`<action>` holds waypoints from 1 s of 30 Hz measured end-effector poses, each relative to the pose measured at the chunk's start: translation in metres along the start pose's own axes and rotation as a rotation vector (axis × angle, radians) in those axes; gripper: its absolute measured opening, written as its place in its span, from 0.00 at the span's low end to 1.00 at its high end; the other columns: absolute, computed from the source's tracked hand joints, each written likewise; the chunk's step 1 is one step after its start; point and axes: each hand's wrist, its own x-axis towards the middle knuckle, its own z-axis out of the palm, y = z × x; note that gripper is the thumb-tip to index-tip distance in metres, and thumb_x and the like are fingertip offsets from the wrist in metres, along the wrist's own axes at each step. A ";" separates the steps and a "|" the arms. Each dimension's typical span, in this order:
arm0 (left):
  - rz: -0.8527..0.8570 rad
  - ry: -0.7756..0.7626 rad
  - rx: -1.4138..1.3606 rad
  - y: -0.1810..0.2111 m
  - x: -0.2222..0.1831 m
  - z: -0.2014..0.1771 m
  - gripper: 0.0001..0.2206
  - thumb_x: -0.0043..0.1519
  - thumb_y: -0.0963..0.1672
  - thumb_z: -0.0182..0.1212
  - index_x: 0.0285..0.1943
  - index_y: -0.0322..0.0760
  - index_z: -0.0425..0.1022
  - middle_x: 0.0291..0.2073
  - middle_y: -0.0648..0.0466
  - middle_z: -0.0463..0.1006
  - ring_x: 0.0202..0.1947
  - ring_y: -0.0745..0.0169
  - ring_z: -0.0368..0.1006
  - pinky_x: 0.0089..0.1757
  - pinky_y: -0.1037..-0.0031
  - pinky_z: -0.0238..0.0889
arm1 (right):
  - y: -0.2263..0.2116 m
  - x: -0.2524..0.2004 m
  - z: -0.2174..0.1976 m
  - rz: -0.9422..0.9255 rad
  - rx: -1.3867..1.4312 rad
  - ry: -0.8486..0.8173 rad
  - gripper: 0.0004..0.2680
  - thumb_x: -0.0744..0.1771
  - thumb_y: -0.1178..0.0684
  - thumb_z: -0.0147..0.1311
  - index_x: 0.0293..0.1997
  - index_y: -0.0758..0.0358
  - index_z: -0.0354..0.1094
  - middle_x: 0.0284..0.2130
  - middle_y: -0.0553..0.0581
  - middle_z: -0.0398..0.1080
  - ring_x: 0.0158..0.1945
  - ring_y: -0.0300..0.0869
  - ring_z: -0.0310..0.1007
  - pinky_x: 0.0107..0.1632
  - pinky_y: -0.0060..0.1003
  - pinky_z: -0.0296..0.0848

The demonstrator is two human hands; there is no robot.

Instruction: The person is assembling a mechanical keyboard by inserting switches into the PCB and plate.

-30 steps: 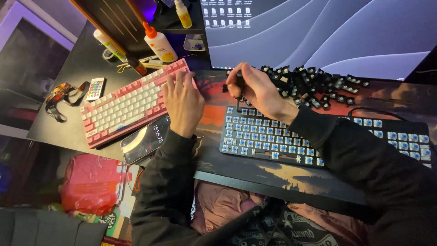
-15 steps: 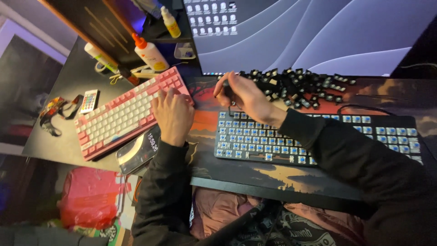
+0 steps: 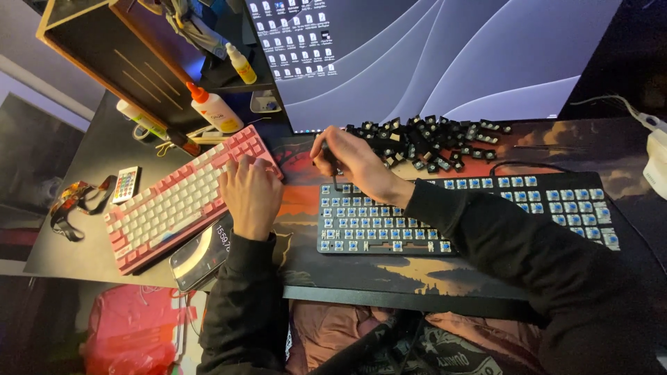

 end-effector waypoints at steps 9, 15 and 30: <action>0.029 -0.050 0.015 -0.003 -0.004 0.001 0.06 0.61 0.46 0.68 0.40 0.45 0.89 0.44 0.50 0.84 0.50 0.40 0.79 0.51 0.52 0.68 | 0.015 0.002 -0.003 -0.076 0.024 -0.018 0.07 0.83 0.49 0.46 0.66 0.58 0.59 0.34 0.50 0.66 0.40 0.35 0.62 0.50 0.35 0.69; 0.052 0.006 0.061 -0.005 -0.010 0.017 0.05 0.60 0.47 0.70 0.36 0.45 0.86 0.42 0.51 0.82 0.50 0.41 0.77 0.49 0.53 0.65 | -0.011 0.010 0.001 -0.010 -0.072 -0.095 0.12 0.83 0.43 0.45 0.61 0.60 0.71 0.37 0.55 0.72 0.42 0.43 0.74 0.55 0.40 0.76; -0.004 0.039 0.002 0.007 0.000 0.002 0.11 0.62 0.47 0.69 0.49 0.42 0.89 0.43 0.49 0.81 0.51 0.39 0.77 0.49 0.52 0.68 | -0.022 0.006 -0.003 0.020 -0.015 -0.112 0.08 0.82 0.47 0.53 0.59 0.54 0.57 0.34 0.56 0.76 0.40 0.40 0.72 0.48 0.36 0.68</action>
